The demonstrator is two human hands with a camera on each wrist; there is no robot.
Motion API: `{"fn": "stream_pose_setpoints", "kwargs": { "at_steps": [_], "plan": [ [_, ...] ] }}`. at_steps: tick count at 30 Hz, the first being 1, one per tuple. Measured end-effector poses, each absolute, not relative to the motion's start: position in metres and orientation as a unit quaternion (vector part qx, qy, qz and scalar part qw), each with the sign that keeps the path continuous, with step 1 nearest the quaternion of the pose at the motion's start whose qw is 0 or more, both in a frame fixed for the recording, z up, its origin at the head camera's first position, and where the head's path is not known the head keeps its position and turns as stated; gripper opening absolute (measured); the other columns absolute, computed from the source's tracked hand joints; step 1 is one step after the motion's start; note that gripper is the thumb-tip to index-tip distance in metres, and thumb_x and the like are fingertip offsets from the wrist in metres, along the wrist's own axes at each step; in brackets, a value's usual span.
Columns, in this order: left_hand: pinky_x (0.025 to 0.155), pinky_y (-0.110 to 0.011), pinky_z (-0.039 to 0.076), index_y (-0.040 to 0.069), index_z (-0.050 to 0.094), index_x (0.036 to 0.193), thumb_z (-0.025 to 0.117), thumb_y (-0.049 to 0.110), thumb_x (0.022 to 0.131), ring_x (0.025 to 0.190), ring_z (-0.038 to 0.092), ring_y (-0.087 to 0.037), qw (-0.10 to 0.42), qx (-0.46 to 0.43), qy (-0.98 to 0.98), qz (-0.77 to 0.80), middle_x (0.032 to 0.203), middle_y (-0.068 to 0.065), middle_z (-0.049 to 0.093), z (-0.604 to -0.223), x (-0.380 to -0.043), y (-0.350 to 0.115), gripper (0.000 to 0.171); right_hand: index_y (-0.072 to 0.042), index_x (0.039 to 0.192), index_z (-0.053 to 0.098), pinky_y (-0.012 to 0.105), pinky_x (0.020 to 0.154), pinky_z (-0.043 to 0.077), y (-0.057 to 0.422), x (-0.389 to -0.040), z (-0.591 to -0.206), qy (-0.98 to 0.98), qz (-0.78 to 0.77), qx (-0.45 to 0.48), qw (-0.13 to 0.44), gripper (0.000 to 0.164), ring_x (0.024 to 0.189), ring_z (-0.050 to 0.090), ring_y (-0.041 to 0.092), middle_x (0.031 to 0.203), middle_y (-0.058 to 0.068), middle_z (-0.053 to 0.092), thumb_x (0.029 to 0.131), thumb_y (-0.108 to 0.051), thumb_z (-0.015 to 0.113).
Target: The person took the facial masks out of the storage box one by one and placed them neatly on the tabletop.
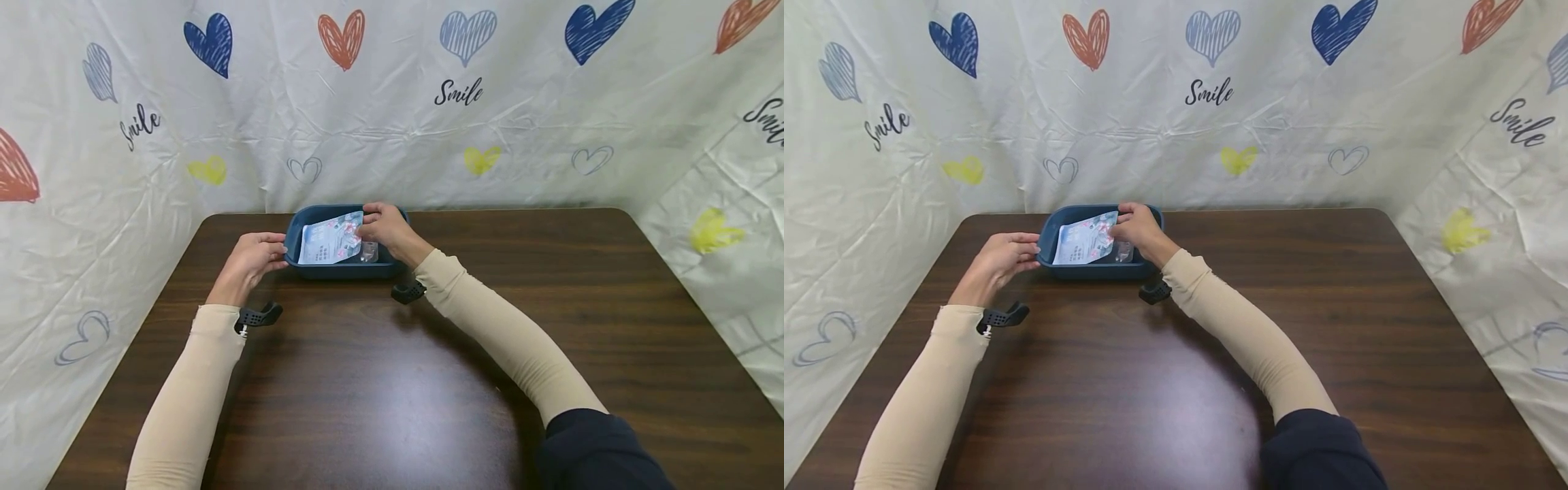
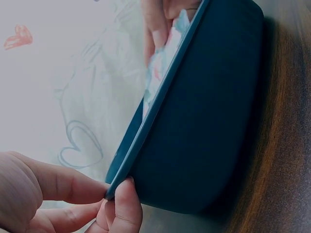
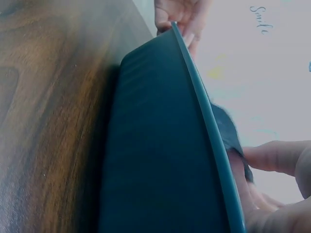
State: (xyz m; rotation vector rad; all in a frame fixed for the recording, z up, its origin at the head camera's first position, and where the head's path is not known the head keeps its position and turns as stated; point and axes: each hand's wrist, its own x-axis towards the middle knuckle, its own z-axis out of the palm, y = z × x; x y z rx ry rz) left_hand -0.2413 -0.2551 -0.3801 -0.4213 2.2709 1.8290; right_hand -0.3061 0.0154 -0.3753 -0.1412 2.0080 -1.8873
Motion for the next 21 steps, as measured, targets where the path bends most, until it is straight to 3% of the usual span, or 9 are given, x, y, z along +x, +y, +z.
{"fn": "stream_pose_setpoints", "kwargs": {
  "at_steps": [8, 21],
  "plan": [
    [0.080, -0.021, 0.059, -0.003, 0.047, 0.148, 0.050, 0.005, 0.104, 0.094, 0.061, -0.021, 0.095, -0.140, 0.772, 0.613, 0.138, -0.024, 0.050, -0.3784, -0.2403, -0.2543, 0.044, -0.002, 0.138, 0.055, 0.039, 0.085, 0.061, 0.0110, -0.3048, -0.3751, 0.723, -0.649, -0.070, 0.226, 0.044, 0.089, 0.069, 0.019, 0.119, 0.015, 0.070, 0.095, 0.001, 0.066],
    [0.083, -0.023, 0.059, -0.002, 0.047, 0.148, 0.051, 0.004, 0.103, 0.098, 0.061, -0.023, 0.100, -0.152, 0.766, 0.616, 0.139, -0.023, 0.050, -0.3781, -0.2410, -0.2529, 0.045, -0.004, 0.138, 0.055, 0.043, 0.085, 0.061, 0.0084, -0.3075, -0.3771, 0.766, -0.600, -0.057, 0.225, 0.042, 0.074, 0.067, 0.019, 0.100, 0.015, 0.067, 0.096, 0.001, 0.063]
  ]
}}
